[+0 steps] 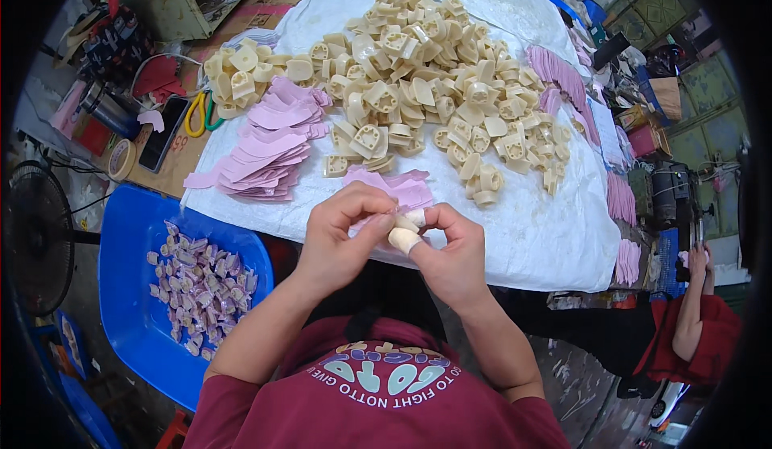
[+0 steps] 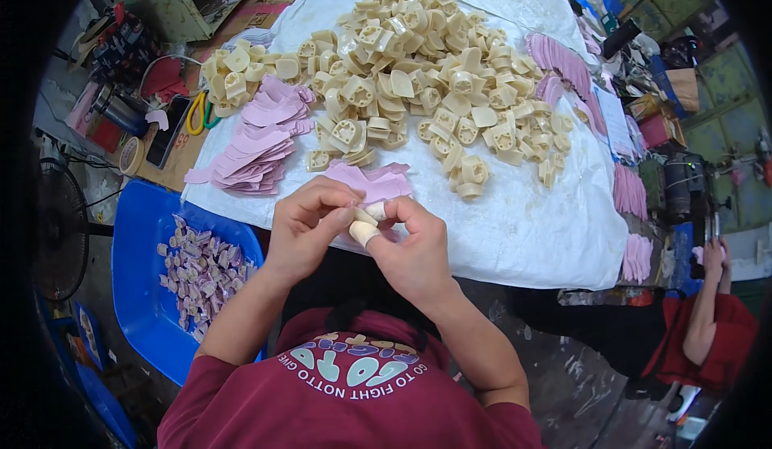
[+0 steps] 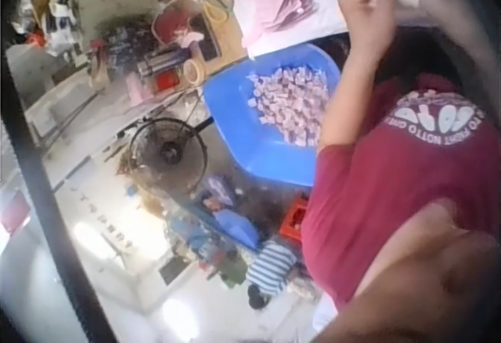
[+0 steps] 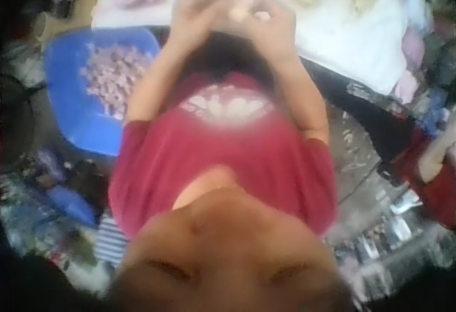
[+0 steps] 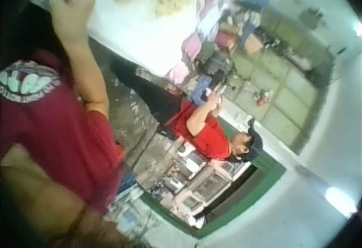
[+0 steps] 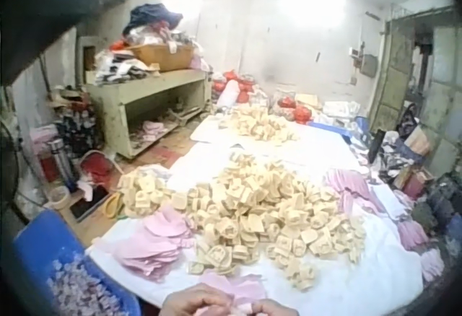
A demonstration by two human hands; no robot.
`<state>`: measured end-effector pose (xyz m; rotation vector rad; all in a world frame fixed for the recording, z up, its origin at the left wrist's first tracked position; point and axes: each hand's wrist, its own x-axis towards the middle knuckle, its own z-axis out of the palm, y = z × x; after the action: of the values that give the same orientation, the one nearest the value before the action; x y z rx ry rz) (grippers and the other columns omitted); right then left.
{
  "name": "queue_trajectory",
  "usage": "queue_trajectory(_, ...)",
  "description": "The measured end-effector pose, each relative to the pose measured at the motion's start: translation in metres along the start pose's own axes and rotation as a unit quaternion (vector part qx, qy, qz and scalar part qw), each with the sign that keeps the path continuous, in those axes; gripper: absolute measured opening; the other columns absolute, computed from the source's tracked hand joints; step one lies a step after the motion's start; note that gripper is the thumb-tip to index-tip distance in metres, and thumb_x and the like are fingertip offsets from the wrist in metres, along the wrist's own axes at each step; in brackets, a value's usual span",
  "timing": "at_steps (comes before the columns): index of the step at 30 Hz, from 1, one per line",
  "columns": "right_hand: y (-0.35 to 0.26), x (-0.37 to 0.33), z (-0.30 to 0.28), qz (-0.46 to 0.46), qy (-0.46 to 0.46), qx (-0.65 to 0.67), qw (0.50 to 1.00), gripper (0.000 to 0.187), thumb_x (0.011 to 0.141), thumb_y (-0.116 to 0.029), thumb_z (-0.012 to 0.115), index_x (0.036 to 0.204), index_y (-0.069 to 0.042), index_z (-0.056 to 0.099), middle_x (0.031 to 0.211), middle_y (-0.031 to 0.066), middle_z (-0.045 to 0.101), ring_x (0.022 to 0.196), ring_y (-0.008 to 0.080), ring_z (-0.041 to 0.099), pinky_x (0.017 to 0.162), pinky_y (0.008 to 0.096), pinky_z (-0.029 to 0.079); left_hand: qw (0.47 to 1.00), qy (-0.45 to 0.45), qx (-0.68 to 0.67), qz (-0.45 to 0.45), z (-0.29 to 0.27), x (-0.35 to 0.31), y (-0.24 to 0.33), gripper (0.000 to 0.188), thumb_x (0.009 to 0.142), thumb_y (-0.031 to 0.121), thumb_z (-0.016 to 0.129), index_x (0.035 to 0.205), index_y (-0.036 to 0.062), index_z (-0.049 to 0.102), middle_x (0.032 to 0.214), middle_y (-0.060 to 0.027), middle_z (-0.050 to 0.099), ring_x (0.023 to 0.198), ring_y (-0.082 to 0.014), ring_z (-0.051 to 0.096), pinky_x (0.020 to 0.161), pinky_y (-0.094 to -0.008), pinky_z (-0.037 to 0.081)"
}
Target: The person wraps small beige plastic components individually in pink paper wrappers. They pick a component and a wrapper from the table, fold the paper around the item, and place the finished unit into a blue bin. The process is repeated continuously throughout the clip.
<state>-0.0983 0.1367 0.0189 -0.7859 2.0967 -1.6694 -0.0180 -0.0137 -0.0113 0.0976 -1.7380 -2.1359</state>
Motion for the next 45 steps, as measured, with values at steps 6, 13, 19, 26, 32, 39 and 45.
queue_trajectory(6,-0.006,0.006,-0.009,0.011,-0.048,-0.035,0.998,0.016,0.075,-0.009,0.074,0.084,-0.001,0.063,0.073,0.0046,0.062,0.066,0.0107,0.055,0.06,0.0265,0.046,0.998,-0.035,0.055,-0.016,-0.003,0.009,0.019,0.008,0.082,0.001,0.062,0.089,-0.0006,0.065,0.095,-0.008,0.058,0.088,-0.0176,0.058,0.08,-0.0278,0.046)
queue_trajectory(13,-0.006,0.012,-0.02,-0.218,-0.054,-0.189,0.956,0.033,0.071,-0.014,0.079,0.094,0.002,0.062,0.087,0.0085,0.064,0.081,0.0213,0.06,0.075,0.0324,0.046,0.998,-0.003,-0.063,-0.009,0.009,-0.012,0.017,0.01,0.087,-0.002,0.06,0.097,0.0007,0.06,0.115,-0.0088,0.049,0.098,-0.0145,0.055,0.086,-0.0281,0.045)
queue_trajectory(19,0.0,-0.012,-0.011,-0.041,0.059,0.155,0.985,0.061,0.079,-0.014,0.075,0.131,0.005,0.049,0.122,0.0159,0.06,0.11,0.0212,0.058,0.099,0.0349,0.041,0.986,0.033,0.043,0.155,0.009,-0.019,0.03,0.017,0.082,-0.008,0.063,0.095,0.002,0.06,0.128,-0.0161,0.046,0.098,-0.0197,0.062,0.087,-0.0312,0.049)
queue_trajectory(26,0.016,-0.03,-0.031,0.023,-0.051,0.397,0.916,0.02,0.086,-0.001,0.063,0.104,0.007,0.066,0.104,0.0121,0.068,0.098,0.0152,0.063,0.087,0.0274,0.047,0.938,-0.035,0.22,0.266,0.009,-0.015,0.045,0.03,0.068,-0.011,0.07,0.094,0.0022,0.062,0.095,-0.0164,0.064,0.083,-0.0247,0.066,0.065,-0.031,0.054)
queue_trajectory(32,-0.025,-0.028,-0.016,-0.022,-0.003,0.207,0.978,0.021,0.088,0.0,0.059,0.105,0.01,0.064,0.108,0.0165,0.067,0.095,0.018,0.064,0.085,0.0287,0.049,0.897,-0.036,0.34,0.28,0.015,-0.013,0.042,0.034,0.069,-0.011,0.072,0.096,0.0036,0.058,0.098,-0.0198,0.063,0.082,-0.0279,0.067,0.065,-0.0314,0.054)
queue_trajectory(39,-0.016,-0.015,-0.011,-0.164,0.005,-0.07,0.984,0.024,0.083,0.005,0.06,0.106,0.009,0.061,0.104,0.0201,0.067,0.092,0.0229,0.068,0.077,0.029,0.054,0.929,0.014,0.319,0.188,0.02,-0.007,0.024,0.024,0.072,-0.01,0.07,0.091,0.0016,0.059,0.098,-0.0174,0.063,0.081,-0.0265,0.065,0.066,-0.0308,0.053)
queue_trajectory(45,0.003,-0.015,-0.003,-0.146,0.032,-0.019,0.989,0.028,0.077,0.009,0.057,0.105,0.005,0.059,0.099,0.017,0.066,0.083,0.0224,0.067,0.074,0.0289,0.053,0.937,0.033,0.294,0.185,0.018,-0.004,0.026,0.02,0.074,-0.009,0.069,0.089,0.0025,0.06,0.1,-0.016,0.061,0.087,-0.0253,0.063,0.073,-0.0324,0.052)
